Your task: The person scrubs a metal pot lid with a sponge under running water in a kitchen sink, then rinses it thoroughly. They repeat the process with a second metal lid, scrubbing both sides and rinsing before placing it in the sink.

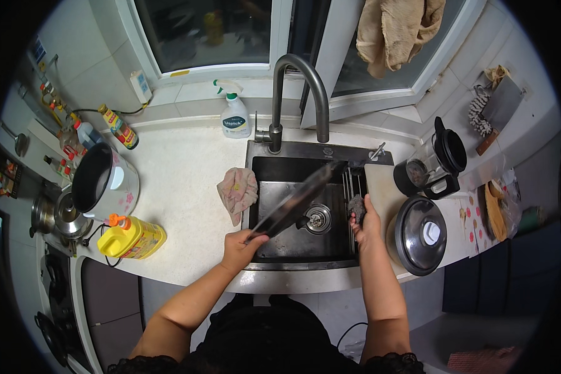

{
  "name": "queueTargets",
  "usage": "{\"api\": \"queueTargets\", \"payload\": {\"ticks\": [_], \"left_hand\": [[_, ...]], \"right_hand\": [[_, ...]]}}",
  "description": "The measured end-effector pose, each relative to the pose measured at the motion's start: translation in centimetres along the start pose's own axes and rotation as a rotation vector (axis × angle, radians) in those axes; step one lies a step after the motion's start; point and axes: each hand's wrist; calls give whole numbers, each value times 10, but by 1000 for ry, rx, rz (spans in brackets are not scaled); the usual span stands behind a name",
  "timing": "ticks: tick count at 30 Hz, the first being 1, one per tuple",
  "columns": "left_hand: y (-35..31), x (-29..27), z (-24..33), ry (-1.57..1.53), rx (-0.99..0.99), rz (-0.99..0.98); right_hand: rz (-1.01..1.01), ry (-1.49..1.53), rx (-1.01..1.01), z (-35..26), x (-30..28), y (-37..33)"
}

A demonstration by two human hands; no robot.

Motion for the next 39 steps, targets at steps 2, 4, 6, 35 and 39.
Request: {"api": "queueTargets", "payload": {"ticks": [2, 4, 6, 35, 39], "left_hand": [[-2, 2, -14, -138, -127, 139], [1, 1, -24, -398, -254, 262], [8, -1, -23, -774, -364, 386], [-14, -75, -104, -1230, -710, 520], [-17, -73, -101, -1249, -660, 520]], "right_hand": [[-31, 6, -21, 9, 3, 1], [-155, 34, -6, 15, 5, 4], [-248, 118, 23, 22, 19, -2], [-409, 77, 189, 92, 42, -26], [-454, 21, 130, 104, 55, -27]]}}
Point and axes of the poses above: each hand's wrist, its own y-axis towards the middle knuckle, its own x-axis out of the palm, z = x × y, and after that the axes turned 1 degree about -z, right-handed
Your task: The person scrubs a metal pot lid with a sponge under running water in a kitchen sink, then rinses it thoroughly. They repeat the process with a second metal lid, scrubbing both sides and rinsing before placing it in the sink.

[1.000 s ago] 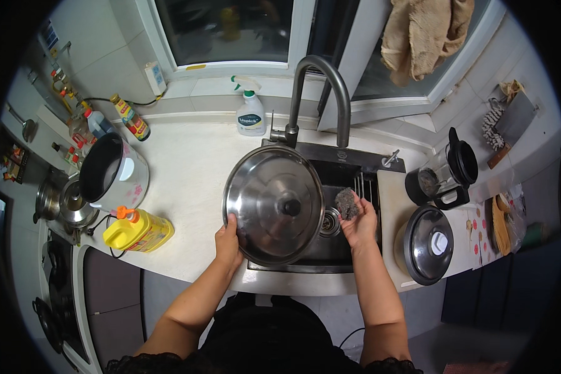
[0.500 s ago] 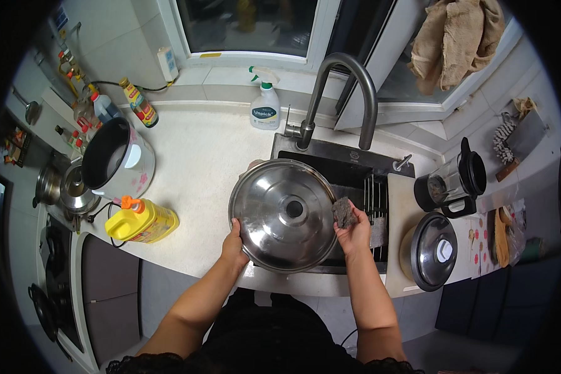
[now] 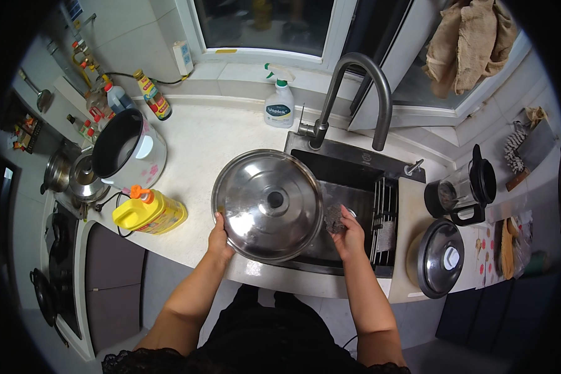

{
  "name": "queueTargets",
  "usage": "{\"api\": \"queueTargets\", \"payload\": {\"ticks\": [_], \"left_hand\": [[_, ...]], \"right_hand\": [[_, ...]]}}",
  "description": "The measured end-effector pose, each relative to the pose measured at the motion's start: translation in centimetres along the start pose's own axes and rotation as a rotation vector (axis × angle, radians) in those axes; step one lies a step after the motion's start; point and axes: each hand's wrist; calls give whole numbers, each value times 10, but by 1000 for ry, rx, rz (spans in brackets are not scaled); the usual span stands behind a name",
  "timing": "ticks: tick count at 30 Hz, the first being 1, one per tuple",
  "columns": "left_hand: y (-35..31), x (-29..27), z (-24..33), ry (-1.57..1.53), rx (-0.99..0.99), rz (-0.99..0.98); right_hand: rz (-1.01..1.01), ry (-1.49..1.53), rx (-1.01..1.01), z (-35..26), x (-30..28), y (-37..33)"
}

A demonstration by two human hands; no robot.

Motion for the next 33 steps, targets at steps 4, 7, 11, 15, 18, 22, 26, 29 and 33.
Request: {"api": "queueTargets", "payload": {"ticks": [4, 7, 11, 15, 18, 22, 26, 29, 33], "left_hand": [[-6, 25, -24, 88, 32, 35], [-13, 42, -38, 231, 44, 24], [-32, 88, -54, 313, 171, -27], [-39, 98, -56, 402, 280, -50], [-46, 105, -55, 503, 289, -84], [-51, 123, -51, 428, 333, -81], [-59, 132, -55, 525, 356, -141], [-57, 128, -59, 503, 344, -149], [-68, 125, -63, 527, 304, -206]], "right_hand": [[59, -521, -341, 14, 24, 12], [-113, -1123, -832, 6, 74, 1], [-370, -1486, -1087, 23, 97, 12], [-308, -1399, -1104, 7, 100, 24], [-89, -1480, -1110, -17, 99, 36], [-487, -1436, -1193, -8, 113, 5], [-121, -1378, -1187, -44, 107, 37], [-459, -1399, -1333, -26, 121, 17], [-50, -1320, -1316, -64, 106, 55]]}}
Point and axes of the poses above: each hand's wrist, its own y-axis towards the middle knuckle, its own x-axis out of the palm, z = x × y, and after that the axes turned 1 degree about -z, right-handed
